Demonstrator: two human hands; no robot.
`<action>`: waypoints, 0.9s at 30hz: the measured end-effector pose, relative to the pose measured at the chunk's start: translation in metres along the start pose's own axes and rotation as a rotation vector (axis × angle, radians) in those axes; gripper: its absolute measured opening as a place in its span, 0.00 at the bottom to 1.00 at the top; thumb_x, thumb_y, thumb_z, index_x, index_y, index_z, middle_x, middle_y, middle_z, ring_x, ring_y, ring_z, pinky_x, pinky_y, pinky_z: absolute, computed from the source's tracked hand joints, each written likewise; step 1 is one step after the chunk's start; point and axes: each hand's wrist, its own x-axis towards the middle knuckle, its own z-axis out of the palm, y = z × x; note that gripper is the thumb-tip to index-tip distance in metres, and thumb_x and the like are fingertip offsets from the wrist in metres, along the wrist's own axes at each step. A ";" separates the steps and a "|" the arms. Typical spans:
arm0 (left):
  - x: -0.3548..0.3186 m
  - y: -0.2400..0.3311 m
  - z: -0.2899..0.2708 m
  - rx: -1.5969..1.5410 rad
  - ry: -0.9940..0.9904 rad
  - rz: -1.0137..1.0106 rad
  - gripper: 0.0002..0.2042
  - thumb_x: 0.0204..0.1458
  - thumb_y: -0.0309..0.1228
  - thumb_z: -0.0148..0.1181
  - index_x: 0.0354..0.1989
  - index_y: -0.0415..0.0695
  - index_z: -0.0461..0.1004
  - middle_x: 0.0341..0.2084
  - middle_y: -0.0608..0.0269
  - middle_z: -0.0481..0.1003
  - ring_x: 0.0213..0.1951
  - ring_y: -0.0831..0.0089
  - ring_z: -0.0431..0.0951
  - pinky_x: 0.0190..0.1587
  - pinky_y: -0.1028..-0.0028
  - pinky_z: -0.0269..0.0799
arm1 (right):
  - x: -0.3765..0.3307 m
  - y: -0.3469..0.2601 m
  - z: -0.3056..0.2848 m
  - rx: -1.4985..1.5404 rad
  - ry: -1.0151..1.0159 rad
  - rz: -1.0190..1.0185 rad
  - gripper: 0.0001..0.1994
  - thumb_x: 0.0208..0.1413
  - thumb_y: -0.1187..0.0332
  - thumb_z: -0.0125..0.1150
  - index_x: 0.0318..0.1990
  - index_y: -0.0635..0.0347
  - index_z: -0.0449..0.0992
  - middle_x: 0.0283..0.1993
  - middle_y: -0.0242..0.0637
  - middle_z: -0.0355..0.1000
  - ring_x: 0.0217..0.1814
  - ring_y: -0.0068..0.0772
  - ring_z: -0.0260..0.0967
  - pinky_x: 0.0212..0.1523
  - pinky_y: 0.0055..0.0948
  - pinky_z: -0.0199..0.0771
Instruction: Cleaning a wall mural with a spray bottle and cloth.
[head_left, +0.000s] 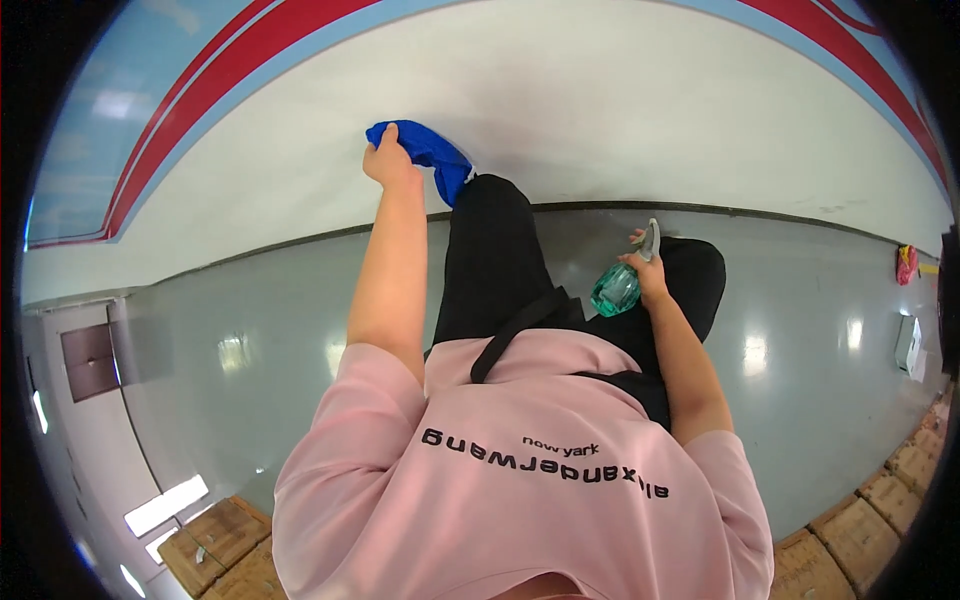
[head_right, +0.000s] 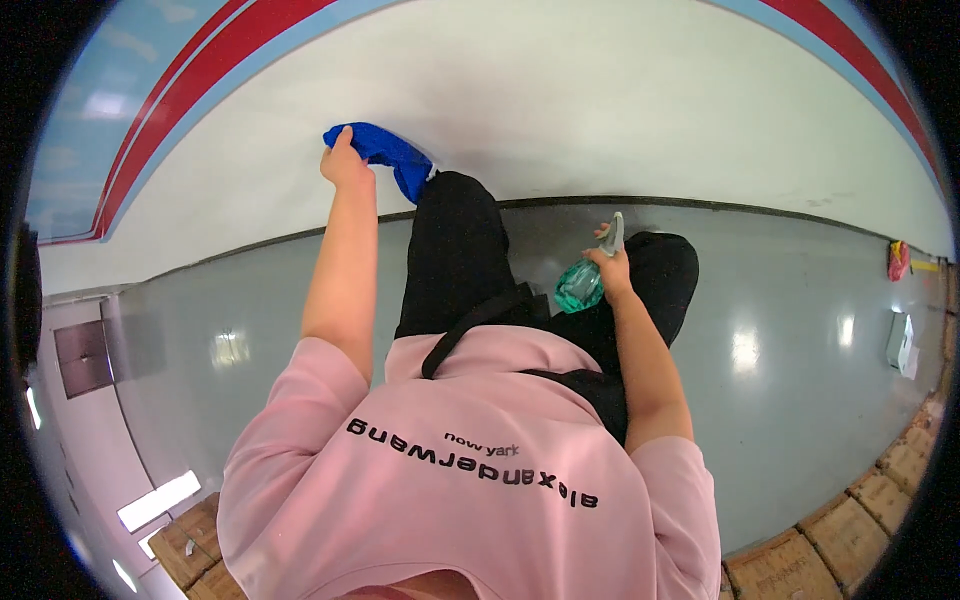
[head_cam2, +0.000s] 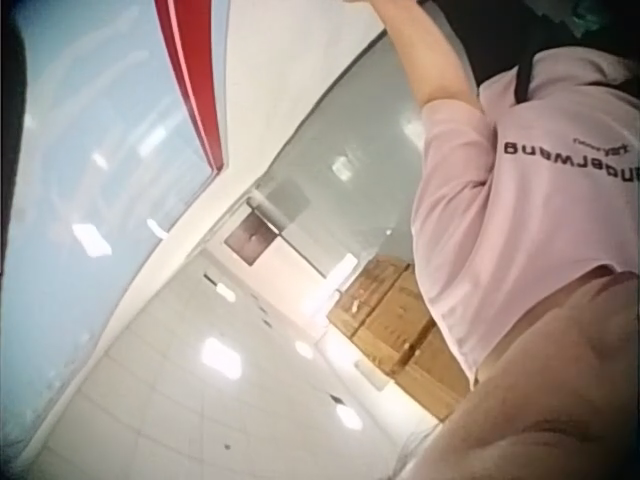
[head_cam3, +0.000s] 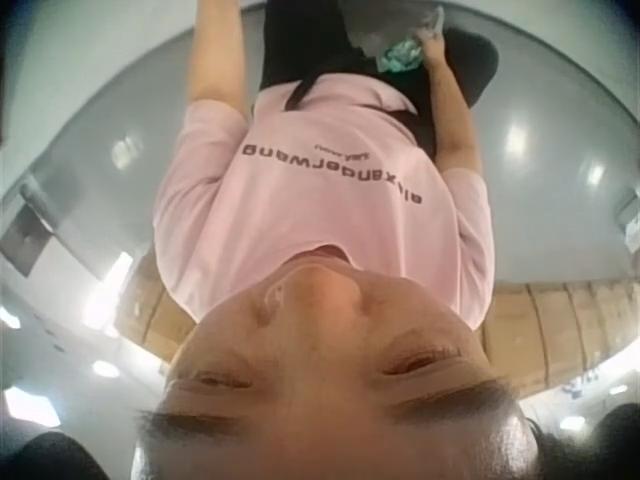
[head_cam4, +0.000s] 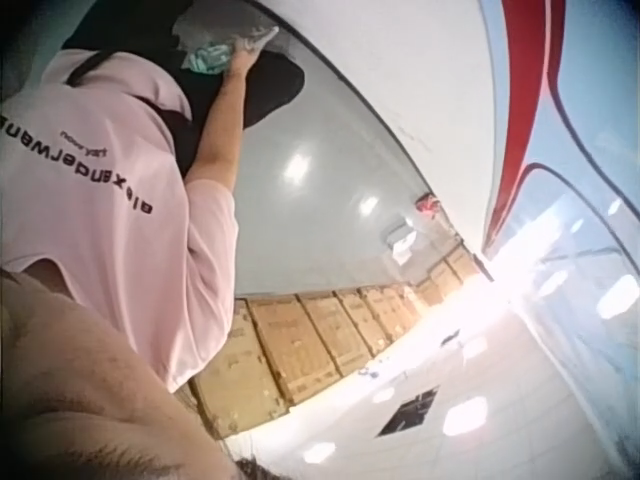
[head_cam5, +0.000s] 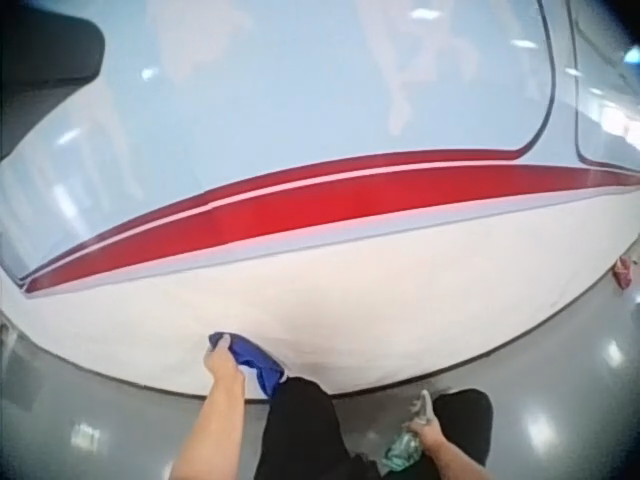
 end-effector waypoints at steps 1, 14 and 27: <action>0.004 -0.003 -0.002 0.136 -0.018 0.190 0.03 0.43 0.22 0.56 0.23 0.37 0.69 0.21 0.61 0.71 0.23 0.69 0.73 0.26 0.70 0.68 | 0.002 0.002 -0.002 -0.005 -0.003 0.005 0.31 0.38 0.76 0.56 0.55 0.61 0.55 0.51 0.38 0.58 0.42 0.34 0.66 0.41 0.31 0.65; 0.007 0.008 -0.005 -0.124 -0.104 -0.228 0.05 0.44 0.23 0.56 0.30 0.40 0.70 0.25 0.62 0.73 0.25 0.68 0.74 0.26 0.71 0.69 | -0.001 0.001 -0.004 -0.019 0.006 -0.045 0.31 0.37 0.76 0.58 0.55 0.61 0.57 0.52 0.40 0.59 0.45 0.32 0.63 0.45 0.29 0.63; 0.011 0.008 -0.023 0.235 -0.156 0.062 0.04 0.42 0.23 0.58 0.27 0.40 0.71 0.23 0.62 0.73 0.25 0.71 0.73 0.27 0.74 0.69 | 0.002 0.006 -0.007 0.006 0.001 -0.006 0.32 0.39 0.75 0.55 0.56 0.60 0.54 0.54 0.40 0.57 0.42 0.34 0.66 0.42 0.30 0.64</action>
